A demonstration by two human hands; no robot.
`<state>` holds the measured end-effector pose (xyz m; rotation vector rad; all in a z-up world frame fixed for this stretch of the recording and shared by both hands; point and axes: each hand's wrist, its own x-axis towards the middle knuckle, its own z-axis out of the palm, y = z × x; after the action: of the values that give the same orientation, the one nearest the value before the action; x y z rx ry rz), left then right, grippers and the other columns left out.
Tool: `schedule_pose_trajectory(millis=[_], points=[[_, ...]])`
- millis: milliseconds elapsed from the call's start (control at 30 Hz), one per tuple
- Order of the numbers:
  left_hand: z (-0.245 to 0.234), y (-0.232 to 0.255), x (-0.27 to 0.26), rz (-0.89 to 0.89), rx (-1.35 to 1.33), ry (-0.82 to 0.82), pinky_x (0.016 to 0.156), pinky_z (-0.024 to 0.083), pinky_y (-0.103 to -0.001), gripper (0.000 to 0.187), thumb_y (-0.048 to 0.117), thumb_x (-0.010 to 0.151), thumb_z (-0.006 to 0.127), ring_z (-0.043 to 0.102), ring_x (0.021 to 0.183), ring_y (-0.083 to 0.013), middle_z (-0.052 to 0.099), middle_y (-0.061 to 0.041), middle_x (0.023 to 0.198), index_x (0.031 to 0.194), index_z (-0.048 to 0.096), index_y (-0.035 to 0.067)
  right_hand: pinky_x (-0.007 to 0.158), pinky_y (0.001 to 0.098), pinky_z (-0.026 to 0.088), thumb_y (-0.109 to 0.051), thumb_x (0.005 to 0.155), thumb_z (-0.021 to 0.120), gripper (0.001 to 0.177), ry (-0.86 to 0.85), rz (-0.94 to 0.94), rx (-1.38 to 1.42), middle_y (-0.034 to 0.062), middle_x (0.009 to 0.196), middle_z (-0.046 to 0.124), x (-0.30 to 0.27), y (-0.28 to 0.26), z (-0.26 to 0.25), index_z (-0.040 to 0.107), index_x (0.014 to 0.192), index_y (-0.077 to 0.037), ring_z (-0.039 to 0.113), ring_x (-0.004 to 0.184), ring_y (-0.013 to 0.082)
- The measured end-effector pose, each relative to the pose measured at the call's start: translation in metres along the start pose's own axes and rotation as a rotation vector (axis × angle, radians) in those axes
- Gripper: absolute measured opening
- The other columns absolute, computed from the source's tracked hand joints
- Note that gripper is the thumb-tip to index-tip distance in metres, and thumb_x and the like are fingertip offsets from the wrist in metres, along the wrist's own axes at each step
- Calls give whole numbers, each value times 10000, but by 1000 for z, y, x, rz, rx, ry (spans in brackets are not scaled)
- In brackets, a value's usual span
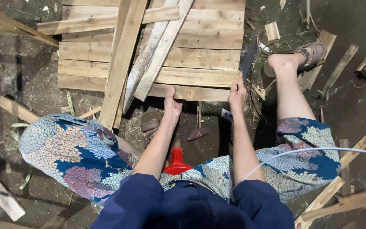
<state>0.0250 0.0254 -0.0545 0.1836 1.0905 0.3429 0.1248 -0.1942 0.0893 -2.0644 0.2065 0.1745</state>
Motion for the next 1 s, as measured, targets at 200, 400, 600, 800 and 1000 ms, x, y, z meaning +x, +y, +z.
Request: schedule_pose_trajectory(millis=[200,400,600,800,1000], points=[[-2,5,0,10,2,19,1110,389,-673,703,142,834,904,575,1205,-377,590,-211,1277,1358,455,9,1056,475,457,-316,1002,612,352,157,70,-61,83,1270,707,15,76,-12,674,1348,-297,614,1234,327],[3,3,-1,81,67,63,1136,324,-714,870,192,857,901,471,1307,-436,441,-241,1420,1472,311,15,907,404,567,-490,819,779,271,230,474,-401,-56,985,751,-4,274,-5,700,1013,-318,696,1048,212],[3,-14,-9,73,163,74,1173,267,-704,1002,289,877,877,380,1393,-473,312,-267,1508,1557,190,23,881,538,539,-563,746,845,516,-186,388,-697,15,1112,601,-49,217,0,560,1036,-246,645,1115,309],[-7,-13,-11,130,217,101,1196,234,-662,1113,336,925,824,204,1479,-538,89,-291,1621,1634,2,89,1035,665,424,-320,780,874,856,-200,372,-705,230,1306,498,-82,166,-8,349,1397,-43,515,1248,447],[9,3,-63,544,508,379,1189,345,-564,523,252,1009,605,391,1383,-435,333,-287,1418,1381,322,16,944,602,495,-213,755,853,673,-149,284,-651,205,1188,533,-82,162,-7,382,1228,-124,580,1144,471]])
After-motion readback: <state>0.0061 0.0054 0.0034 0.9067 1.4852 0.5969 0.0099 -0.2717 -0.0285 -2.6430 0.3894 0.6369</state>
